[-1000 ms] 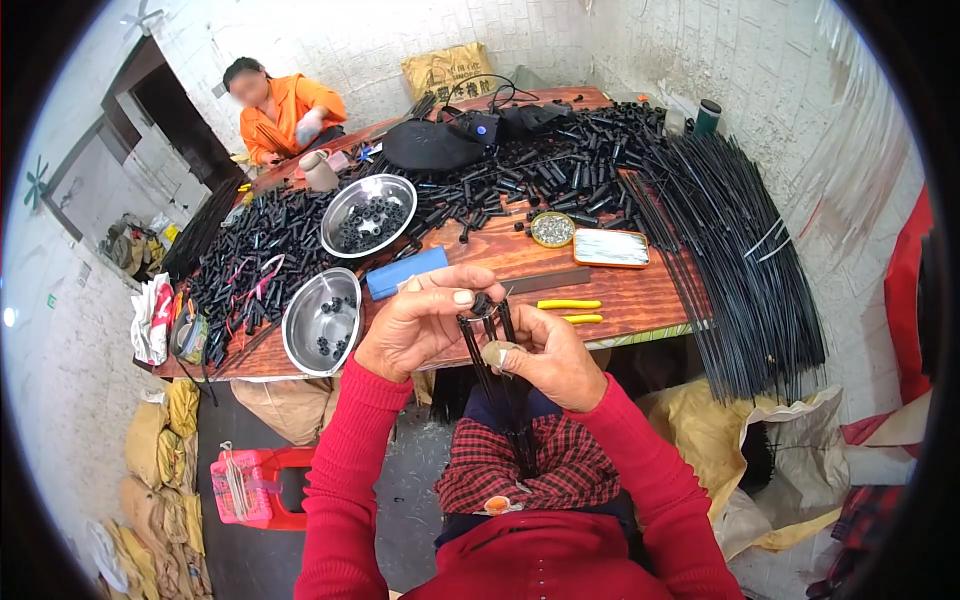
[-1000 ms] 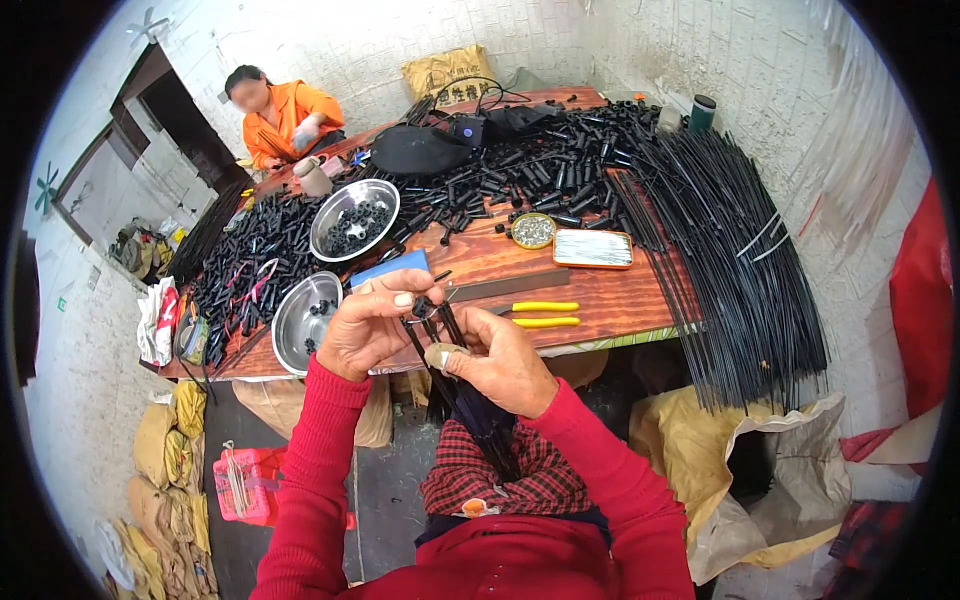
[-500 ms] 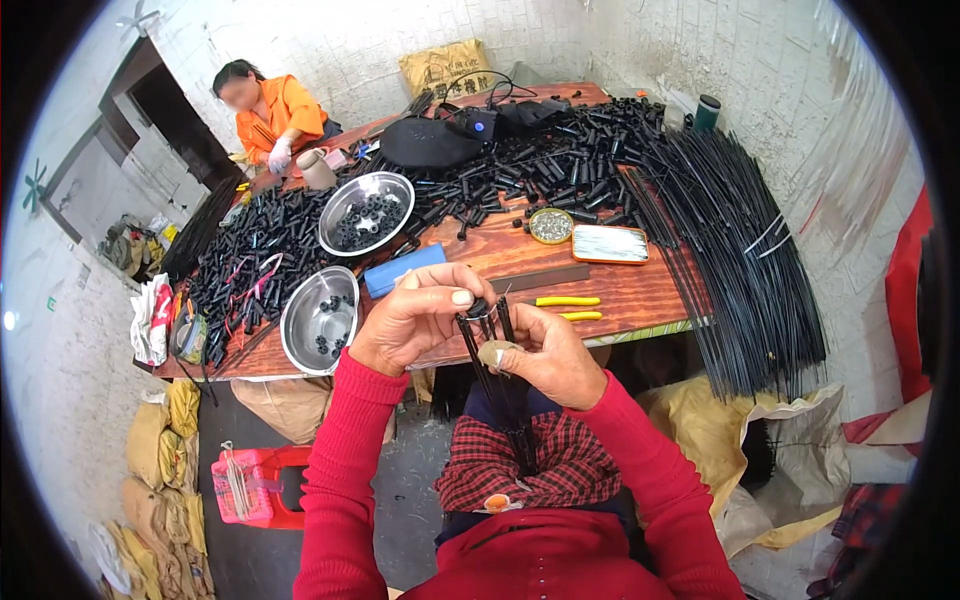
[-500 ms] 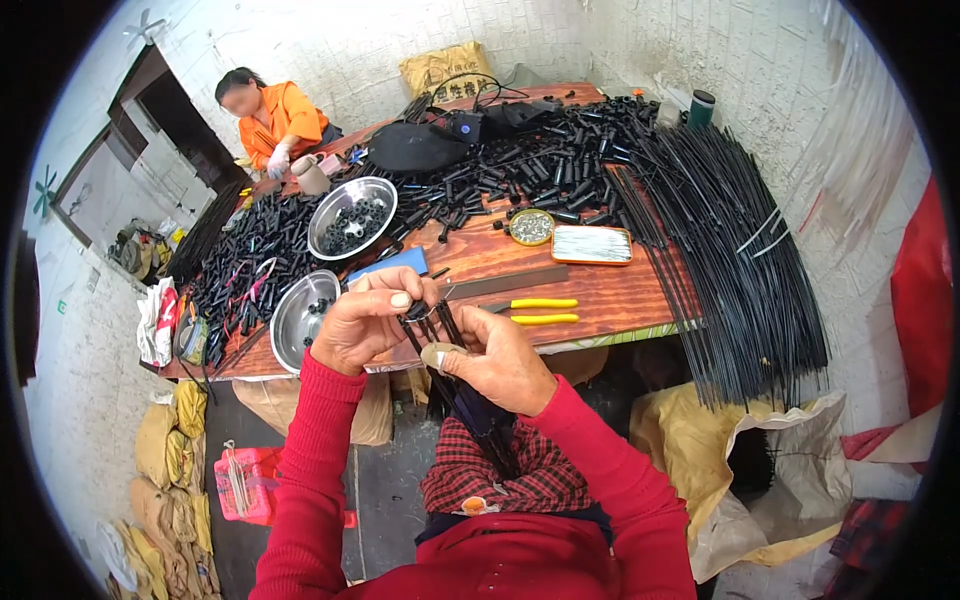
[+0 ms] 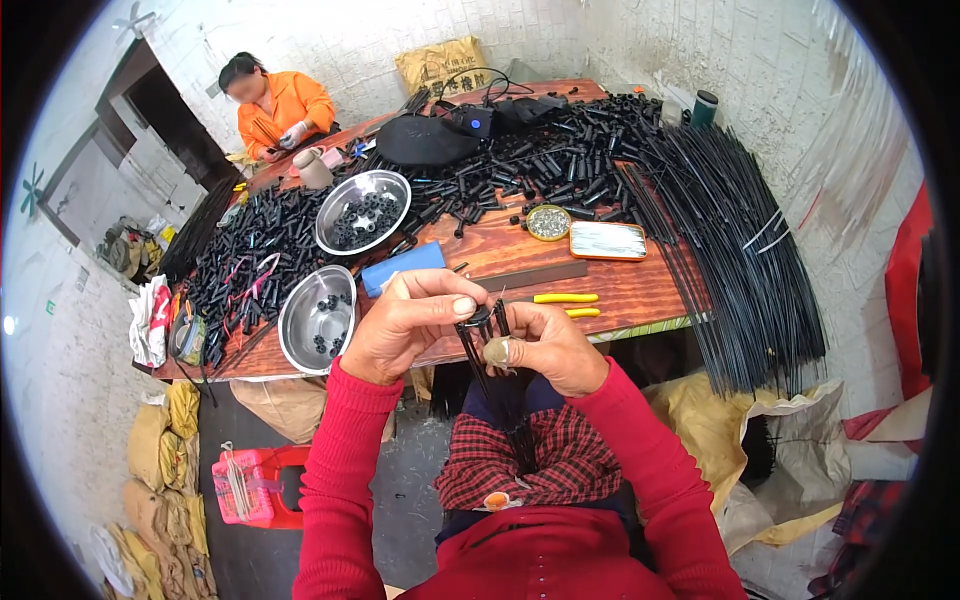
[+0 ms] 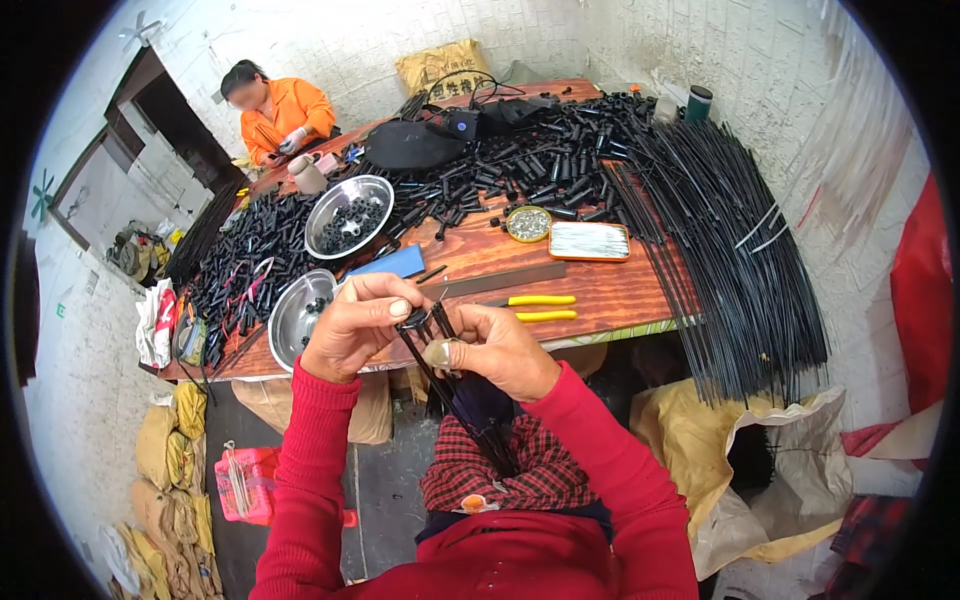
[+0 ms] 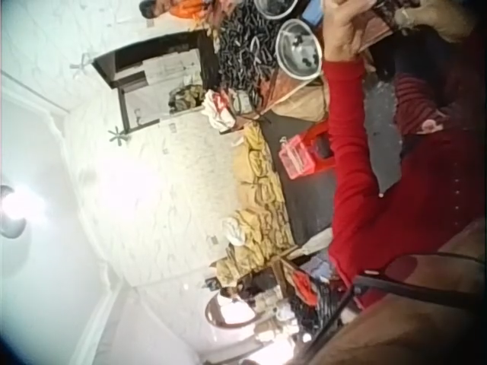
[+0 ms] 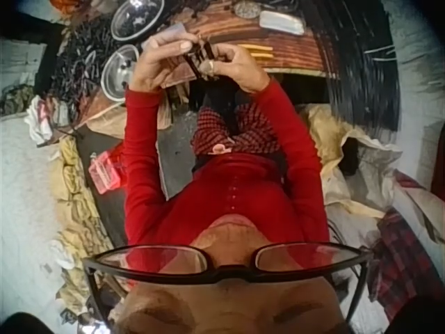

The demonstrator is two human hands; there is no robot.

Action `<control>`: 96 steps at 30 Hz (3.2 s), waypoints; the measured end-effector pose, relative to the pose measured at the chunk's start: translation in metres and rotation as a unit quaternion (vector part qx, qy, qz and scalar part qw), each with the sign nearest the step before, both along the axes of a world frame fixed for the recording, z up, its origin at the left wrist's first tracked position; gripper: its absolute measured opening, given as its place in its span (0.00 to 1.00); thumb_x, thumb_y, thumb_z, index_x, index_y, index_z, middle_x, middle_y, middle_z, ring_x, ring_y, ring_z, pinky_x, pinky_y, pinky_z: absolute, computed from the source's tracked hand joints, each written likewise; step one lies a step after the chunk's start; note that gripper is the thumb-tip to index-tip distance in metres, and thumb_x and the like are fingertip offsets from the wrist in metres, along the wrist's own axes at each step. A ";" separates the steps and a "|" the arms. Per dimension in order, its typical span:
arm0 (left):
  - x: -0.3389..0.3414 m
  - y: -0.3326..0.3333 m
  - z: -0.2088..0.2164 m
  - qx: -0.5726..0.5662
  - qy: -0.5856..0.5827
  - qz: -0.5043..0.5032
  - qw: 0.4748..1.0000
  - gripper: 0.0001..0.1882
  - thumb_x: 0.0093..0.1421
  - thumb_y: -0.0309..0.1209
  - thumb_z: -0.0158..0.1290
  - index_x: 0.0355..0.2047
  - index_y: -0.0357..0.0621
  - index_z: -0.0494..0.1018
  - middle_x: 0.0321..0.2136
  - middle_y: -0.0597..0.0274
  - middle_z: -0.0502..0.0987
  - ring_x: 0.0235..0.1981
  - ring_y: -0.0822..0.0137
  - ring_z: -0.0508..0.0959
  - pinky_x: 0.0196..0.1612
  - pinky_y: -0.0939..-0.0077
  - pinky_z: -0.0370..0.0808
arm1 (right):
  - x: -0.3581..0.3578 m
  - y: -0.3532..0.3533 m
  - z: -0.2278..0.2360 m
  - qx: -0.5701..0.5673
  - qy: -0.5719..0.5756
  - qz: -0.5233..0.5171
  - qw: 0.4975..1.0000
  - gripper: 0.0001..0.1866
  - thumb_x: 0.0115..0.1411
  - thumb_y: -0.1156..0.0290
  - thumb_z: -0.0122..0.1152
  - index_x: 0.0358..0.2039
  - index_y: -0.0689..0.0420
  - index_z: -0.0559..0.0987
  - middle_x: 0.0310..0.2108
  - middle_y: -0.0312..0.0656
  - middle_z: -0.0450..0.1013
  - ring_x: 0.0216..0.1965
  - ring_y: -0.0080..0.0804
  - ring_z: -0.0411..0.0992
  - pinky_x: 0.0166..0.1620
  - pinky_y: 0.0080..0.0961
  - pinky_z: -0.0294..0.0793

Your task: Assembling electrical cable harnesses by attaching connectors and trimming components using pliers.

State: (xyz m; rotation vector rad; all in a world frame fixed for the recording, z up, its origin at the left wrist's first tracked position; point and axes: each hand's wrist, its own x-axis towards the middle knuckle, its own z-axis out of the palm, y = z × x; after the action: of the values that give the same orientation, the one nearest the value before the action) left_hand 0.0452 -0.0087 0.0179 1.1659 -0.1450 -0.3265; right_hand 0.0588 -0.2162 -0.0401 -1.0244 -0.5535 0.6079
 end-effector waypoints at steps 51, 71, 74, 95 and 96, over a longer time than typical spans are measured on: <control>-0.023 -0.020 -0.028 -0.137 -0.066 0.047 0.987 0.16 0.54 0.18 0.60 0.43 0.35 0.73 0.43 0.49 0.78 0.43 0.64 0.80 0.49 0.70 0.78 | -0.001 -0.008 0.003 -0.019 0.011 -0.012 1.000 0.13 0.60 0.69 0.63 0.42 0.60 0.76 0.37 0.34 0.76 0.36 0.17 0.72 0.40 0.16 0.70; -0.019 -0.008 -0.037 -0.173 -0.085 0.000 0.981 0.16 0.50 0.18 0.63 0.39 0.38 0.73 0.38 0.54 0.80 0.38 0.68 0.80 0.42 0.76 0.78 | -0.009 -0.001 0.015 -0.055 -0.007 0.008 0.998 0.11 0.58 0.70 0.65 0.39 0.61 0.77 0.32 0.34 0.76 0.31 0.17 0.71 0.36 0.16 0.70; -0.016 -0.005 -0.035 -0.166 -0.091 -0.041 0.981 0.18 0.47 0.17 0.64 0.39 0.37 0.73 0.37 0.56 0.79 0.38 0.68 0.80 0.42 0.76 0.78 | -0.004 -0.005 0.013 -0.063 0.001 0.049 0.997 0.12 0.56 0.70 0.66 0.38 0.62 0.78 0.32 0.35 0.76 0.31 0.19 0.72 0.36 0.17 0.71; 0.003 -0.023 -0.025 -0.097 -0.071 -0.150 0.981 0.19 0.34 0.17 0.71 0.26 0.42 0.74 0.28 0.62 0.74 0.31 0.68 0.75 0.35 0.77 0.73 | 0.000 -0.021 0.011 -0.015 0.047 0.132 0.990 0.15 0.53 0.67 0.70 0.37 0.61 0.80 0.32 0.37 0.78 0.32 0.22 0.75 0.38 0.19 0.73; 0.007 -0.022 -0.029 -0.093 -0.080 -0.158 0.980 0.20 0.33 0.18 0.72 0.26 0.42 0.74 0.28 0.63 0.73 0.32 0.68 0.75 0.35 0.76 0.73 | -0.001 -0.020 0.012 -0.012 0.053 0.129 0.990 0.14 0.54 0.67 0.69 0.38 0.61 0.80 0.33 0.37 0.78 0.33 0.22 0.75 0.39 0.19 0.73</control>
State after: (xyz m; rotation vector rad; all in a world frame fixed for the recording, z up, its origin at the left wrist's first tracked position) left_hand 0.0524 -0.0303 -0.0108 0.9815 -0.4968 -0.4884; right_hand 0.0576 -0.2362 -0.0277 -0.9439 -0.5903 0.8958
